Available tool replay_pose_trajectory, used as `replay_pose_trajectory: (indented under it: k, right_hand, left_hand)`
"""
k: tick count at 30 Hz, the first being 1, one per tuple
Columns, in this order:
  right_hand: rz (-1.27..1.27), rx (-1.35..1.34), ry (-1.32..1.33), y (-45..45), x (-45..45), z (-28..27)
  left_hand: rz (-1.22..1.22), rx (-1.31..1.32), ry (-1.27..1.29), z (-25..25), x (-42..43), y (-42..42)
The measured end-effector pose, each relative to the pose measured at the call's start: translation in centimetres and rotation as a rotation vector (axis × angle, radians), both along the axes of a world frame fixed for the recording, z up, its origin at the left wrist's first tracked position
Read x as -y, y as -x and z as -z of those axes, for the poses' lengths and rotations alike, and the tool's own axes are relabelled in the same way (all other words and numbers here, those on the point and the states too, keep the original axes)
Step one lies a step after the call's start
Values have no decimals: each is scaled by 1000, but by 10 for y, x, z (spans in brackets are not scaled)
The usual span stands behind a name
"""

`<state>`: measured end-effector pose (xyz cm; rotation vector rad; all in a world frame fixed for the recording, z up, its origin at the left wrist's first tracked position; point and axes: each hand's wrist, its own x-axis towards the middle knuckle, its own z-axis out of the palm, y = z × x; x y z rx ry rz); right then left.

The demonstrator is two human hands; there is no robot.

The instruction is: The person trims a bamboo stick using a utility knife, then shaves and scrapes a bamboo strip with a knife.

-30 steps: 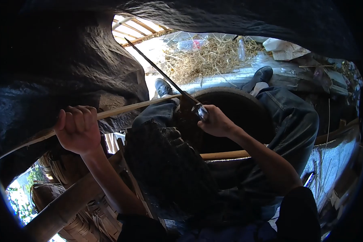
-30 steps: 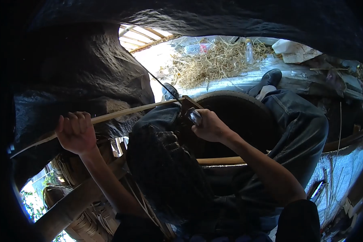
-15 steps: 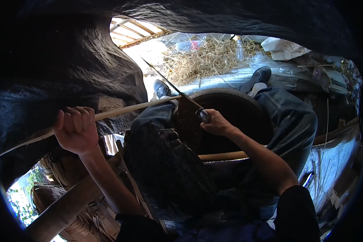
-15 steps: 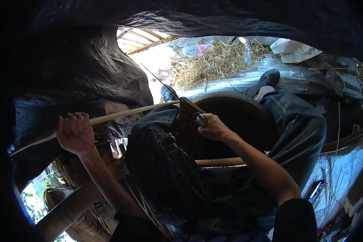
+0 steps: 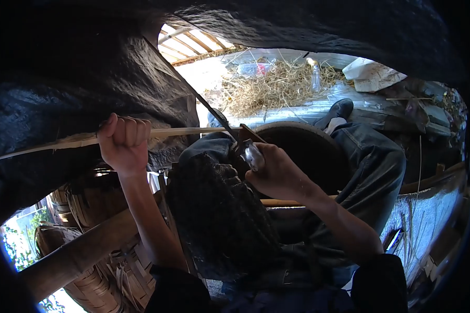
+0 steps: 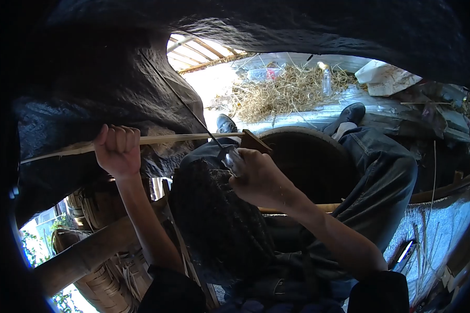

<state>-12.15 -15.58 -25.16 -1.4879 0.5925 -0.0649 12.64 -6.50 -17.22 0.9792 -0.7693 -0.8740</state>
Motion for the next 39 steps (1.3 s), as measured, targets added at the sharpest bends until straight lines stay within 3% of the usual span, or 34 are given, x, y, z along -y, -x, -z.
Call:
replay_pose_trajectory:
  k: [4,6,11,15,18,19,23,28,30,31,34,39]
  right_hand:
    - [53,-53,-118,4,-32,39]
    - [7,-265,-387,7,-38,73]
    - [42,-138,-89,9,-8,34]
    - [48,-83,-151,7,-11,35]
    - [0,-268,-240,6,-41,100]
    - [64,-283,-97,4,-41,97]
    - [111,-197,-13,4,-26,85]
    - [59,-85,-30,9,-31,58]
    - [70,-200,-158,8,-54,89]
    - [193,-211,-75,10,-64,115]
    - [127,-403,-169,13,-40,121]
    - [36,-134,38,9,-23,82]
  left_hand:
    - [-2,5,-3,-1,1,4]
    - [-7,5,0,-1,0,6]
    - [-60,7,6,3,-8,6]
    - [-9,57,11,0,-7,4]
    - [-4,40,17,1,-6,6]
    - [-10,46,20,1,-8,6]
    - [-24,77,14,2,-12,5]
    - [-62,14,33,5,-12,-1]
    - [-90,-15,20,4,-13,-1]
    - [-70,-20,29,5,-14,-1]
    - [-37,15,47,3,-12,-2]
    - [-161,-3,35,5,-19,-1]
